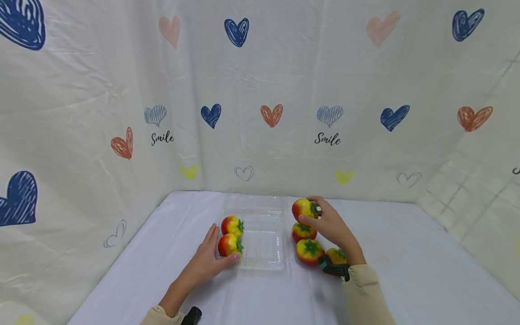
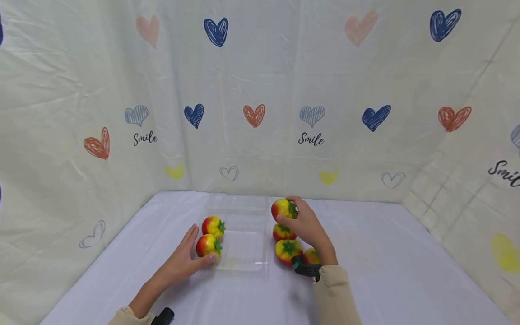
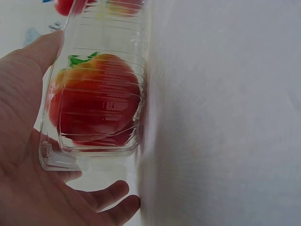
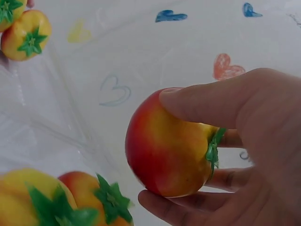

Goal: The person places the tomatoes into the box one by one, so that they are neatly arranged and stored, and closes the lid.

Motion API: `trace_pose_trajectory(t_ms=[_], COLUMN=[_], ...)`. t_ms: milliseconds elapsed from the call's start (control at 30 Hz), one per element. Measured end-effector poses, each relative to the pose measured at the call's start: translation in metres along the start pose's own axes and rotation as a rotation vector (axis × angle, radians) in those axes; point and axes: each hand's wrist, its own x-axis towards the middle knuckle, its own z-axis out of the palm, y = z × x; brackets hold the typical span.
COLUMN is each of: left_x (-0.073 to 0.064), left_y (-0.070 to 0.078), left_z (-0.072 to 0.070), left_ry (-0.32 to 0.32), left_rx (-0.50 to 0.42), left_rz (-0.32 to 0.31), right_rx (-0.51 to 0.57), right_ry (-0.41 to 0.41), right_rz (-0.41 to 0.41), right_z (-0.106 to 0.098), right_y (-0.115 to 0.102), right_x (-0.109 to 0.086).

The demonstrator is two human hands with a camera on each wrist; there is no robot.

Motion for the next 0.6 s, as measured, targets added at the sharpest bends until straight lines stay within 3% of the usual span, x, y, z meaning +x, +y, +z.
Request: trace_pose_trajectory(t_ms=[300,600], left_x=[0.0,0.0], left_y=[-0.001,0.003], left_z=[-0.001,0.0], left_ry=[0.0,0.001], left_rx=[0.004,0.005], left_rz=[-0.008,-0.034], right_rx=[0.08,0.047], right_ry=[-0.036,-0.004], right_rz=[-0.043,-0.039], right_z=[0.026,0.061], right_y=[-0.02,-0.033], right_x=[0.006,0.017])
